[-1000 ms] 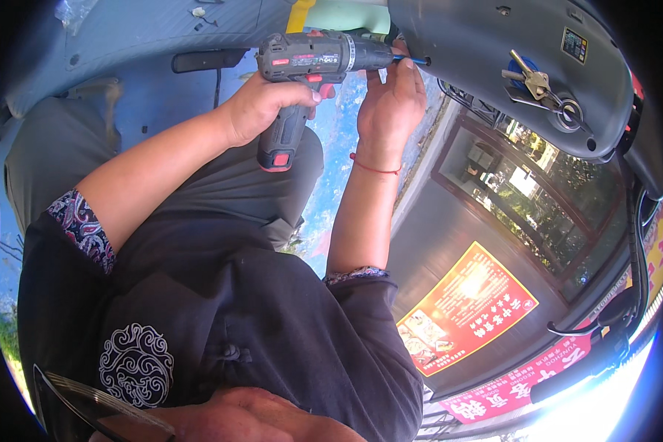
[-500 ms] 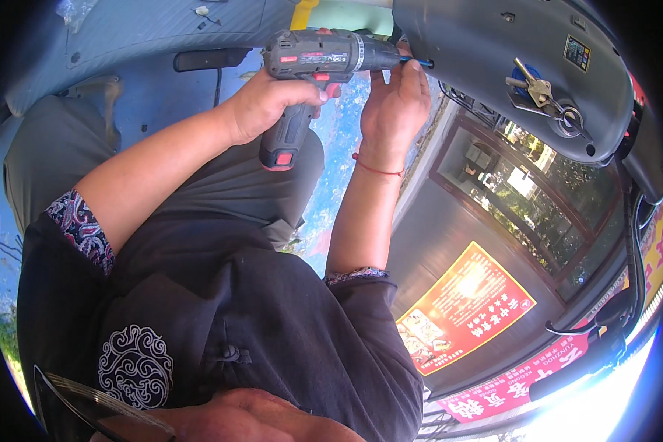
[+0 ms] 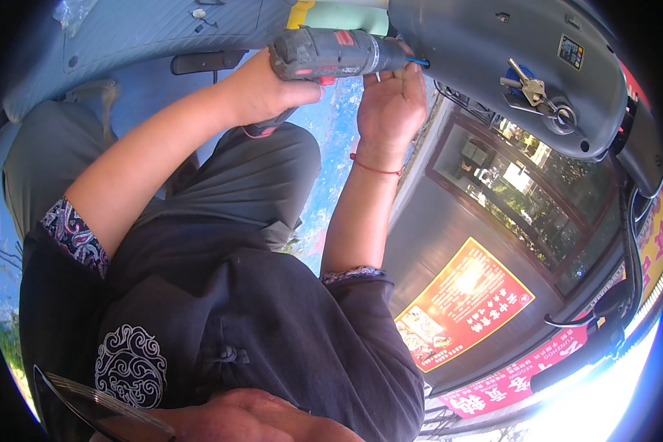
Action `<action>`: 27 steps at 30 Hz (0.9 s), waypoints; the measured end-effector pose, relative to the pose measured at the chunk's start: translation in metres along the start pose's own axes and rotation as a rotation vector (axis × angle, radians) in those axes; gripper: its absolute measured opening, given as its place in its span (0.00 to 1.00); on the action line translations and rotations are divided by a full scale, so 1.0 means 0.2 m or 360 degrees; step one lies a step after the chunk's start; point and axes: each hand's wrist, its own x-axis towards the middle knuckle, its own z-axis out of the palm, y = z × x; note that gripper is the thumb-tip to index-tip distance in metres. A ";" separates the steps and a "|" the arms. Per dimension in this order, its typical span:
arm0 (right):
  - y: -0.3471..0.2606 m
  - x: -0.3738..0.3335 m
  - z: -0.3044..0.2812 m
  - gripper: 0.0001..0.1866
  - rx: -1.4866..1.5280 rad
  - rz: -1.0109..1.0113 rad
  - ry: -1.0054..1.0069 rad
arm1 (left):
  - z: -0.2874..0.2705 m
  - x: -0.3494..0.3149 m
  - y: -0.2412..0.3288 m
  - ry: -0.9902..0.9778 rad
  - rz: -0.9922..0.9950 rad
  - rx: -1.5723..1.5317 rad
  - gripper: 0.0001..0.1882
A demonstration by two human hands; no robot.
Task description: The person uses a cordless drill to fasten screws into the front body panel of a scooter. They align the panel, insert screws, and tighten them in sequence, then wipe the surface with a cloth.
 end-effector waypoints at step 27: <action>0.02 -0.03 0.05 0.16 -0.0022 0.0001 0.0110 | 0.04 -0.06 -0.04 0.0127 -0.0115 -0.0695 0.14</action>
